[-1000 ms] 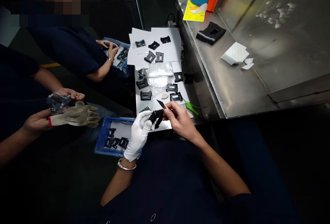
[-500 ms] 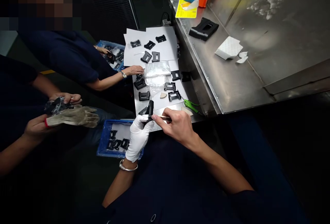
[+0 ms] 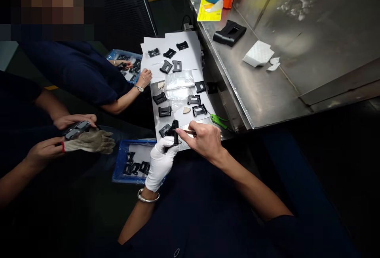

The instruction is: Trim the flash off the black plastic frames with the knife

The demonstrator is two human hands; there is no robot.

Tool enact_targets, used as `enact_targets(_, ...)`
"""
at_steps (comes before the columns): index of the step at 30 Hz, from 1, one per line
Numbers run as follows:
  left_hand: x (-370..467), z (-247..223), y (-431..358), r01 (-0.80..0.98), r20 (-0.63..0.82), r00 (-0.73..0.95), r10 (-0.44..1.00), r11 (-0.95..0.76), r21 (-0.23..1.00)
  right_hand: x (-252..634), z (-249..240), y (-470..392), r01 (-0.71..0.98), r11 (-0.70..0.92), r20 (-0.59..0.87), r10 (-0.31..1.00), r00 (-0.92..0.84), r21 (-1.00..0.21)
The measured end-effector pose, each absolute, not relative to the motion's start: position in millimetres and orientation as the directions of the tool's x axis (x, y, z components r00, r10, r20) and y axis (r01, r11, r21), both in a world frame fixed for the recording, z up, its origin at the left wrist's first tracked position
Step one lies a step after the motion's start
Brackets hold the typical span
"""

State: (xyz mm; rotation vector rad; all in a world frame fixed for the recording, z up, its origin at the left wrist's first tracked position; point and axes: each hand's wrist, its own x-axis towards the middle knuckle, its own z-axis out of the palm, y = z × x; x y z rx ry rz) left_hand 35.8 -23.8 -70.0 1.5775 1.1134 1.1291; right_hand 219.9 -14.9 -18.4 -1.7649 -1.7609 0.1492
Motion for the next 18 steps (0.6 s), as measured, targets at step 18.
enact_targets(18,25.7,-62.2,-16.4,0.051,0.347,0.361,0.866,-0.389,0.92,236.3,-9.1,2.6,0.267,0.039,0.0,0.99,-0.144,-0.963)
